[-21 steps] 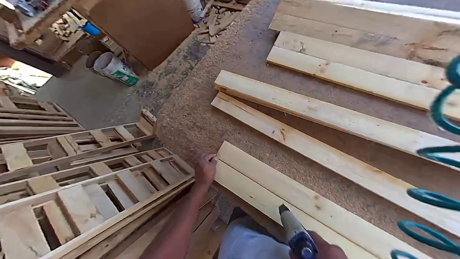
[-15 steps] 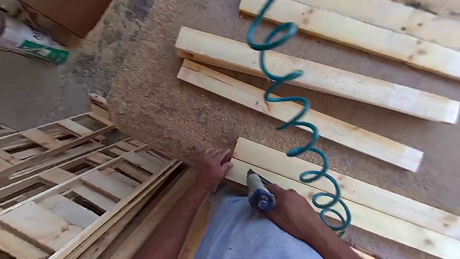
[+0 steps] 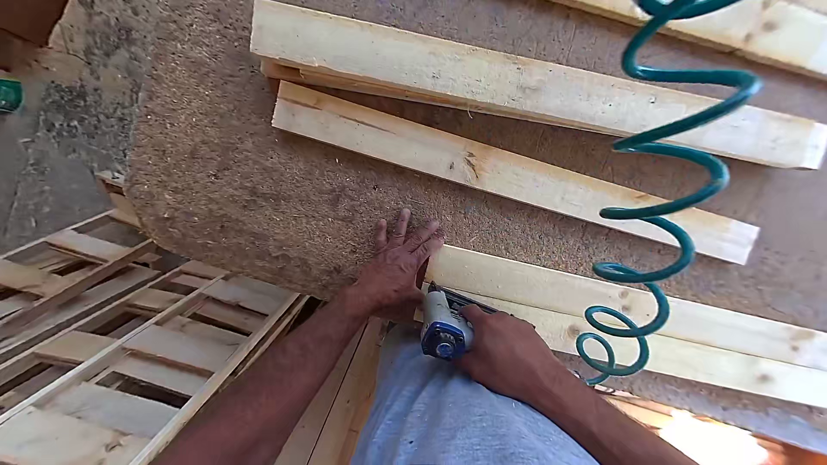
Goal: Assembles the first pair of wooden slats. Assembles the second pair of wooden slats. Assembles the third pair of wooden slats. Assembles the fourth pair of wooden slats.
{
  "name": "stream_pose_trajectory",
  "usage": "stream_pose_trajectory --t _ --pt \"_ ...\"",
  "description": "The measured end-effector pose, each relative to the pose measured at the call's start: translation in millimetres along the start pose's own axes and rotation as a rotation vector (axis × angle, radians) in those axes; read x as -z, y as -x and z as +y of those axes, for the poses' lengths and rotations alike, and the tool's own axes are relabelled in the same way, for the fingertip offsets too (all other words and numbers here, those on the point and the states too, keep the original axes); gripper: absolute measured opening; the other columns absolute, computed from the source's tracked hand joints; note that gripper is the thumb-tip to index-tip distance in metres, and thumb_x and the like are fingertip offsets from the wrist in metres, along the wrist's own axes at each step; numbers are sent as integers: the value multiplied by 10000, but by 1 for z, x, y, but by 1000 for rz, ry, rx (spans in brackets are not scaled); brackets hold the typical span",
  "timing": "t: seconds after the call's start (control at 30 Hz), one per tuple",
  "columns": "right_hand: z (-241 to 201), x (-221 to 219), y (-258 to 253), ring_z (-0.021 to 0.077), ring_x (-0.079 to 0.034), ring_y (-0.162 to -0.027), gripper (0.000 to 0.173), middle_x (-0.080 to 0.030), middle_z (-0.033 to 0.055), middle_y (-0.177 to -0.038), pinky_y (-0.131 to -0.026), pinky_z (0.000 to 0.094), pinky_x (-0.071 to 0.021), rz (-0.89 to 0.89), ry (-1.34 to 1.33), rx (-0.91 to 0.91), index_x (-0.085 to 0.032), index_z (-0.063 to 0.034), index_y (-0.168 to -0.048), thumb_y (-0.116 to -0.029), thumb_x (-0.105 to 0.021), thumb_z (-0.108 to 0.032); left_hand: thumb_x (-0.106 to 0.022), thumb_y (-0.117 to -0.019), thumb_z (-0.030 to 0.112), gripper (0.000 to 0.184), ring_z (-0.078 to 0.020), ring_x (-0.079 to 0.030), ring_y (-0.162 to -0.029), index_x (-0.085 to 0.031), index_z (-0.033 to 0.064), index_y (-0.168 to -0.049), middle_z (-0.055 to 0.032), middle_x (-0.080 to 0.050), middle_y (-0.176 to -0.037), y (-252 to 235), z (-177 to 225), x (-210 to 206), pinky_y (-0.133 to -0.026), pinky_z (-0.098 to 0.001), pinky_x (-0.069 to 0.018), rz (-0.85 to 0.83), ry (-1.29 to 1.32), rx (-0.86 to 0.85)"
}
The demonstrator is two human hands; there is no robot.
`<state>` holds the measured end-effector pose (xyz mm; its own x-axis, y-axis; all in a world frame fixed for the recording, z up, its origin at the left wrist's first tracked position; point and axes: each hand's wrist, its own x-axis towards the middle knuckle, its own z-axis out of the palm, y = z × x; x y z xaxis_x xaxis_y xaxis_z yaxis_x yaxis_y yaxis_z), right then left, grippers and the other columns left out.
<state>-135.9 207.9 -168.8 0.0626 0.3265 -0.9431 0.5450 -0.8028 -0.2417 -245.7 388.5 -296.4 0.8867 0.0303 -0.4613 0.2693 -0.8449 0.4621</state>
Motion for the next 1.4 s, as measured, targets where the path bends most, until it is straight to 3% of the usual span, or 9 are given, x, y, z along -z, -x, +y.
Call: stream_pose_trajectory --t 0.13,0.27,0.4,0.57,0.83,1.17,1.27,1.4 --pt "-3 5 -3 354 -700 -1018 598 -716 133 -1057 -807 587 -549 -27 5 10 -585 -173 -1335 -882 -630 -560 -938 -619 447 1076 -393 20 -1592 -446 298 -1565 117 -257 -1699 0 -3 -5 -1171 -762 26 44 6 -28" --pt "-3 10 -2 357 -696 -1007 552 -695 144 -1052 -781 583 -549 -65 -17 -21 -582 -126 -1243 -880 -636 -538 -947 -584 446 1083 -387 5 -1594 -476 284 -1545 106 -300 -1684 -2 -5 -8 -1163 -776 24 70 12 -39" --pt "8 11 3 357 -701 -1018 598 -703 145 -1072 -796 584 -557 -85 -79 -54 -560 -125 -1310 -891 -638 -545 -964 -515 529 1163 -403 -10 -1591 -487 264 -1541 74 -328 -1676 -2 -4 -7 -1157 -791 29 73 60 -30" --pt "32 11 14 376 -694 -1031 556 -699 157 -1060 -804 599 -547 -106 -72 -86 -573 -132 -1274 -899 -645 -537 -950 -476 622 1241 -394 35 -1592 -464 263 -1559 91 -286 -1692 -3 -1 -6 -1162 -773 70 39 79 -10" --pt "97 -5 33 342 -704 -973 534 -702 123 -997 -768 563 -553 -32 -88 -90 -588 -142 -1216 -883 -643 -556 -904 -438 712 1256 -389 7 -1595 -504 246 -1533 71 -306 -1687 -3 3 -7 -1202 -732 46 65 -10 14" --pt "199 -18 63 343 -704 -957 529 -698 123 -979 -758 568 -550 -21 -86 -88 -573 -143 -1225 -896 -627 -554 -896 -398 757 1306 -327 -48 -1604 -477 287 -1542 109 -278 -1693 -5 19 4 -1204 -742 -25 -51 -200 184" --pt "231 -21 71 334 -706 -952 535 -701 114 -971 -759 561 -552 -6 -90 -93 -583 -154 -1234 -911 -608 -580 -915 -396 734 1306 -355 -60 -1600 -482 275 -1538 63 -269 -1701 -4 21 5 -1197 -757 -44 -45 -244 211" --pt "265 -28 83 327 -707 -926 540 -697 100 -942 -752 550 -554 5 -95 -120 -589 -157 -1209 -912 -607 -608 -940 -401 715 1334 -441 -44 -1583 -440 289 -1561 -74 -172 -1729 -4 27 7 -1184 -781 -55 -66 -287 255"
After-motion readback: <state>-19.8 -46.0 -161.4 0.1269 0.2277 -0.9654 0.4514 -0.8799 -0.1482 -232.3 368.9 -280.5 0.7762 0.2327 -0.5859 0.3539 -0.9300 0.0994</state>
